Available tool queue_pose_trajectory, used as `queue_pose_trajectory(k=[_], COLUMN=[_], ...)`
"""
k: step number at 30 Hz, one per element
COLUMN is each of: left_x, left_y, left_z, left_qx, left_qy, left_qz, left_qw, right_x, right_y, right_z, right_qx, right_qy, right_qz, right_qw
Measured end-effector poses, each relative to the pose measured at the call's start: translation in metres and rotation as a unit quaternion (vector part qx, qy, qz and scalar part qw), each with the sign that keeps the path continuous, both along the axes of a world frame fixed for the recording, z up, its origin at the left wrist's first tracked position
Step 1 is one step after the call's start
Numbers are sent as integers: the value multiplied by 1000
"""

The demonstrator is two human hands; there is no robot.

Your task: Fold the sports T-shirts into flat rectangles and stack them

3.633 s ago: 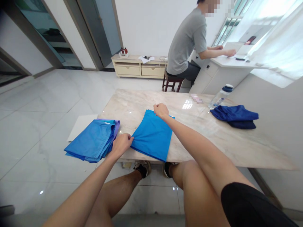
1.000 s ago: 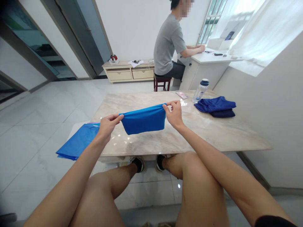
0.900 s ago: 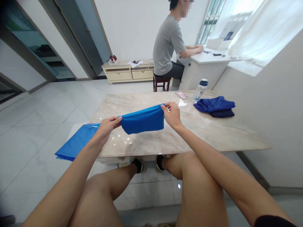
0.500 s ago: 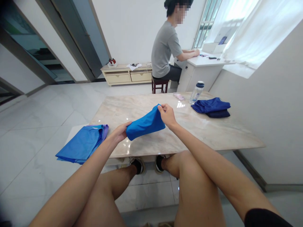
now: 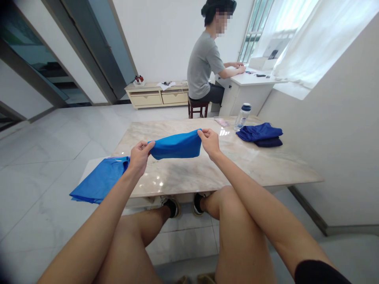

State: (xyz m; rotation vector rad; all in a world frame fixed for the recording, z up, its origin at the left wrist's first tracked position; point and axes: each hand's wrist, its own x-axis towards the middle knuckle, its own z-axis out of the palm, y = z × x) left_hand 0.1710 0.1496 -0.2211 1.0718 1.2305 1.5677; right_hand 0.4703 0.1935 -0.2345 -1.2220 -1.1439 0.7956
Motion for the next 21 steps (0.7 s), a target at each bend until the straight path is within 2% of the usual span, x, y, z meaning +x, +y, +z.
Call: queue_pose_trajectory(k=[8,12,17,21], left_x=[-20,-23,-31,-39], left_y=[-7,-9,-13,-14], left_z=[0,0,2,1], left_qx=[-24,-16,-1,-4], left_qy=[-40,-37,37,147], left_qz=[66,63,34,23], left_qw=[997,997,999,989], right_x=[-6,-6,0,4], right_y=[-9,-12,-10,-9], right_z=[10,16,15,11], right_qx=[26,39,80,101], right_qy=[-4,-80,-207,-321], right_qz=[35,43,15,-10], right_qw=[999,995,975,942])
